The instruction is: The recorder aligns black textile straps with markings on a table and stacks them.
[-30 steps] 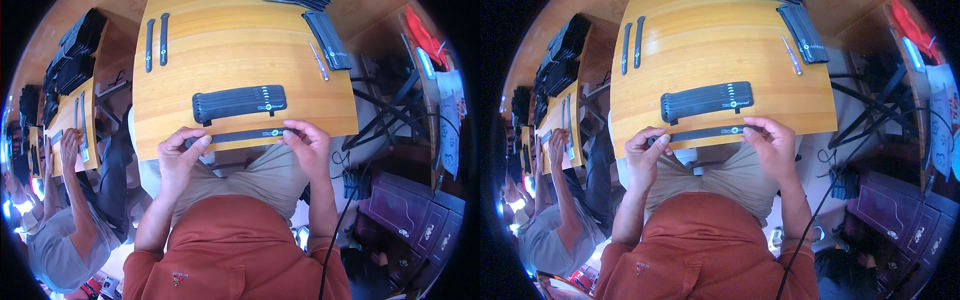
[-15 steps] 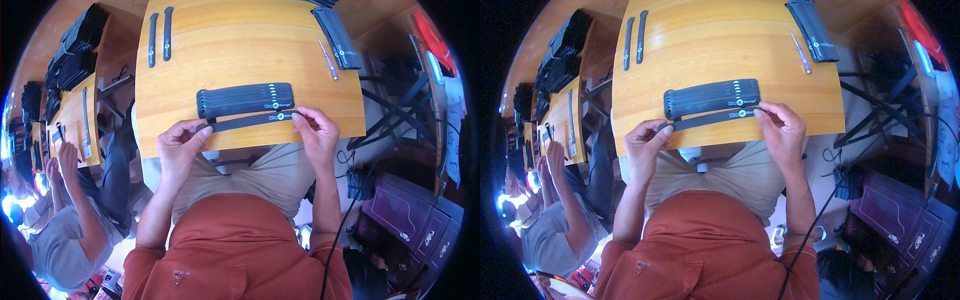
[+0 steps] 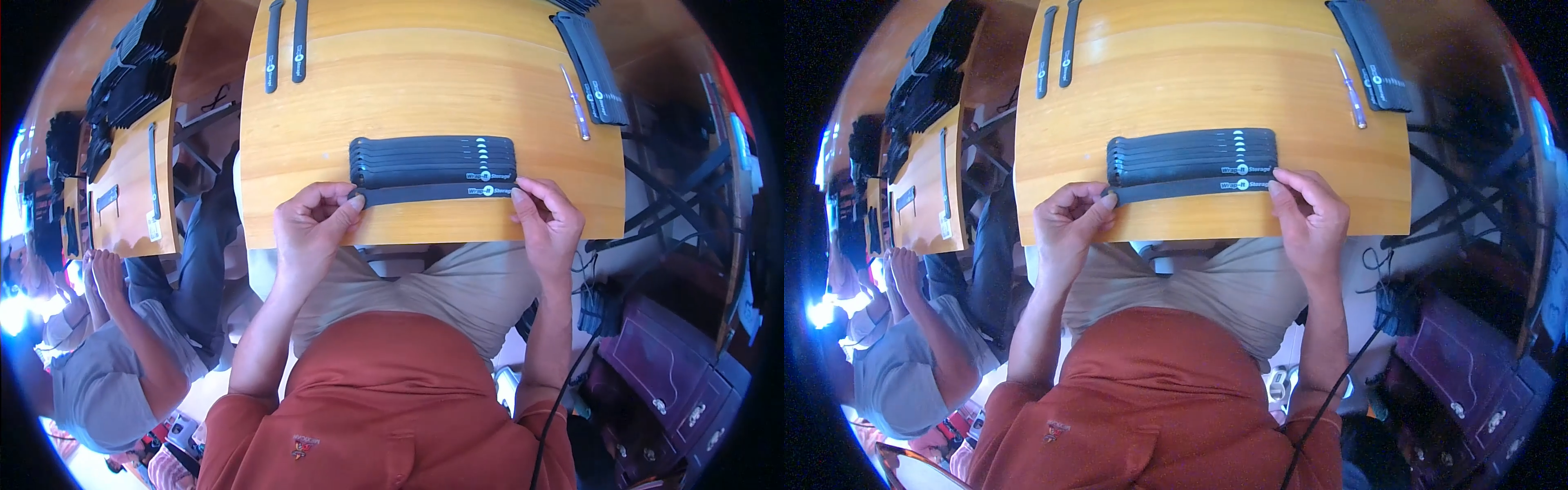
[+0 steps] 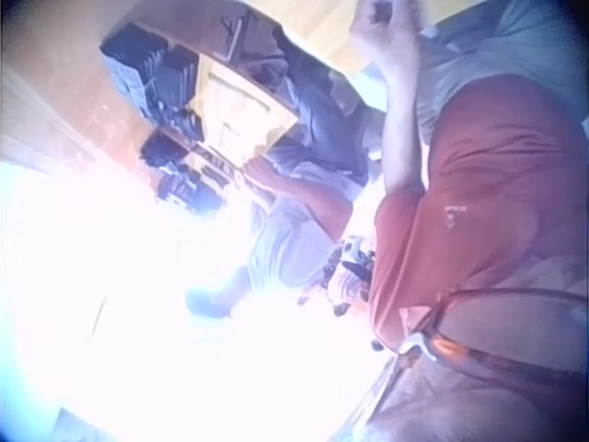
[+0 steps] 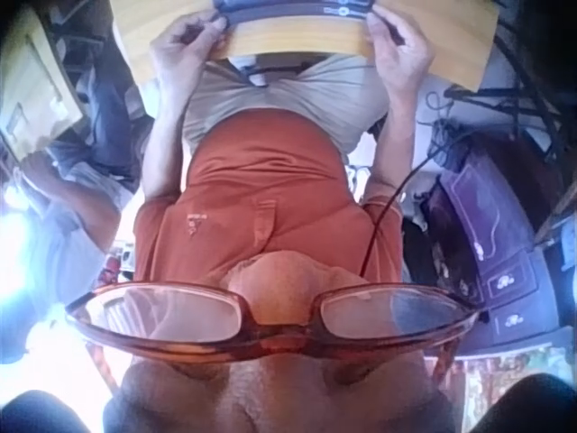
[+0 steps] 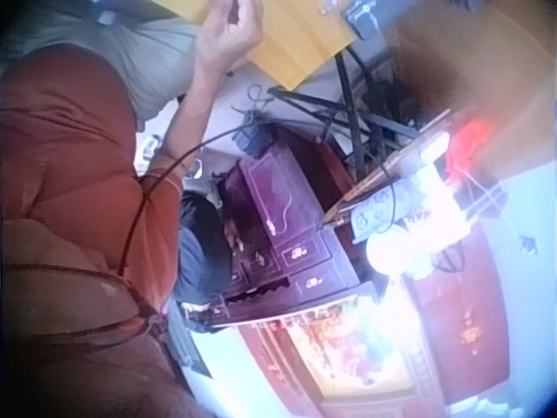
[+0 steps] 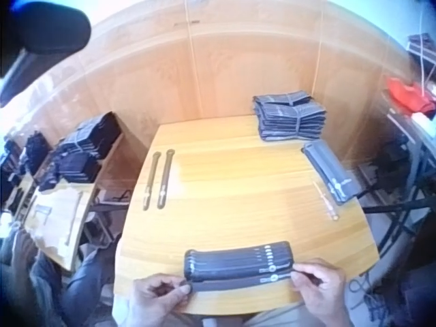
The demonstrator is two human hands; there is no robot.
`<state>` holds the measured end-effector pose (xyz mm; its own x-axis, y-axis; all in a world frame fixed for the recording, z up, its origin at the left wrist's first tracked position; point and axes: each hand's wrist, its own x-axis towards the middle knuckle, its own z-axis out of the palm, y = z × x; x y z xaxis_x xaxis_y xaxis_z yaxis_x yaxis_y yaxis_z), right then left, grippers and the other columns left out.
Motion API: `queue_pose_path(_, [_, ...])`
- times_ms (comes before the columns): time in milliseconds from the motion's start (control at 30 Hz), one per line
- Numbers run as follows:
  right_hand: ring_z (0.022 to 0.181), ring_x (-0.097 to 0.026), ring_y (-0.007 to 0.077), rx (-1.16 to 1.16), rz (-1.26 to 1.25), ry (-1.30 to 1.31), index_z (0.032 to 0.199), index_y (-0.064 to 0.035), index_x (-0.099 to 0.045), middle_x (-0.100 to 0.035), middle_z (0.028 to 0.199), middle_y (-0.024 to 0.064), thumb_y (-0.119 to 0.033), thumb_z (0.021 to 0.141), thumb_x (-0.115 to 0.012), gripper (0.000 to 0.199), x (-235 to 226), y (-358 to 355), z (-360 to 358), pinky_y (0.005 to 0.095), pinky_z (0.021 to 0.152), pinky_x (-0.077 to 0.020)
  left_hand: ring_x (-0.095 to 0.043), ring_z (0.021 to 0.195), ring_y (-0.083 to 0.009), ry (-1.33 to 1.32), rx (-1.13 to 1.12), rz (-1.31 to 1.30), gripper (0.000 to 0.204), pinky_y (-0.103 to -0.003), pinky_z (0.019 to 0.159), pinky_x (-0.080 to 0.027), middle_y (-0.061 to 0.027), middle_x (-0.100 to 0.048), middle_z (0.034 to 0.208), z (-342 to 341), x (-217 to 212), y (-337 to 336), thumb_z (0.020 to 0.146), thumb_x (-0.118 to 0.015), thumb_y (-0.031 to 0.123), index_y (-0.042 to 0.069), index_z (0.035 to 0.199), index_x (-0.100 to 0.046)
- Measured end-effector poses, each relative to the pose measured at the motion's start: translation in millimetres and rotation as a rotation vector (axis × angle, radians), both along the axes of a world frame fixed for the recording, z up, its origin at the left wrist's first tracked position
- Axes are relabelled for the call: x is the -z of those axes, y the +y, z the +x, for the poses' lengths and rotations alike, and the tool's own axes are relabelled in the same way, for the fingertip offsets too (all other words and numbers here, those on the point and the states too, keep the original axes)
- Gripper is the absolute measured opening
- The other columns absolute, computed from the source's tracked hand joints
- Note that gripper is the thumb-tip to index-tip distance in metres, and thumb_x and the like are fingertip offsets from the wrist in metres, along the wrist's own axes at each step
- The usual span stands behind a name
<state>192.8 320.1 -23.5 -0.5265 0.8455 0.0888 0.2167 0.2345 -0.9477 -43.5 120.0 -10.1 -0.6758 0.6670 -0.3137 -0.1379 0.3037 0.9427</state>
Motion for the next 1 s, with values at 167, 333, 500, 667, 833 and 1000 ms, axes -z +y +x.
queue_pose_path(167, [0.073, -0.065, 0.0096, 0.008, -0.036, -0.008, 0.11, 0.0062, -0.074, -0.071, 0.098, 0.0086, -0.001, 0.096, -0.07, 0.016, -3, 3, -3, 0.0232, 0.062, -0.0553, -0.068, 0.072, -0.0085, 0.004, -0.02, -0.03, 0.014, -0.022, 0.068, -0.058, -0.0054, -0.073, 0.085, 0, -2, 7, 0.096, -0.075, 0.006, -0.004, 0.106, -0.073])
queue_pose_path(333, [0.074, -0.065, 0.0092, 0.028, -0.032, -0.039, 0.11, 0.0065, -0.073, -0.071, 0.1, 0.0093, 0.0, 0.097, -0.07, 0.016, -5, 4, -4, 0.0232, 0.061, -0.0571, -0.068, 0.072, -0.0085, 0.03, -0.008, -0.064, 0.017, -0.022, 0.067, -0.058, -0.0062, -0.073, 0.085, -3, -3, 12, 0.098, -0.073, 0.007, -0.005, 0.109, -0.073])
queue_pose_path(500, [0.07, -0.064, 0.009, 0.02, -0.005, -0.066, 0.109, 0.0066, -0.073, -0.07, 0.097, 0.0092, 0.001, 0.096, -0.069, 0.015, -6, 5, -7, 0.0228, 0.058, -0.054, -0.068, 0.071, -0.0081, 0.042, 0.001, -0.145, 0.018, -0.022, 0.067, -0.058, -0.0064, -0.074, 0.085, -5, -8, 17, 0.099, -0.072, 0.007, -0.006, 0.111, -0.073])
queue_pose_path(667, [0.066, -0.061, 0.0084, 0.027, 0.034, -0.06, 0.108, 0.0064, -0.073, -0.07, 0.094, 0.0087, 0.003, 0.095, -0.069, 0.014, -3, 4, -8, 0.022, 0.054, -0.0486, -0.067, 0.07, -0.0075, 0.056, 0.022, -0.171, 0.016, -0.021, 0.066, -0.057, -0.0053, -0.073, 0.084, -7, -6, 18, 0.098, -0.073, 0.007, -0.005, 0.108, -0.074])
queue_pose_path(833, [0.063, -0.06, 0.0076, 0.016, 0.054, -0.07, 0.108, 0.0063, -0.073, -0.069, 0.092, 0.0083, 0.003, 0.094, -0.07, 0.014, -2, 5, -7, 0.0215, 0.054, -0.0455, -0.067, 0.07, -0.0073, 0.056, 0.013, -0.184, 0.014, -0.021, 0.066, -0.057, -0.0051, -0.073, 0.083, -7, -6, 19, 0.097, -0.074, 0.006, -0.005, 0.106, -0.074])
queue_pose_path(1000, [0.062, -0.06, 0.0076, 0.02, 0.062, -0.079, 0.106, 0.0058, -0.074, -0.069, 0.089, 0.0077, 0.004, 0.093, -0.07, 0.014, -4, 6, -7, 0.0217, 0.054, -0.0444, -0.067, 0.069, -0.0072, 0.033, 0.0, -0.185, 0.013, -0.021, 0.065, -0.057, -0.0052, -0.074, 0.082, -6, -5, 20, 0.096, -0.074, 0.005, -0.006, 0.104, -0.074])
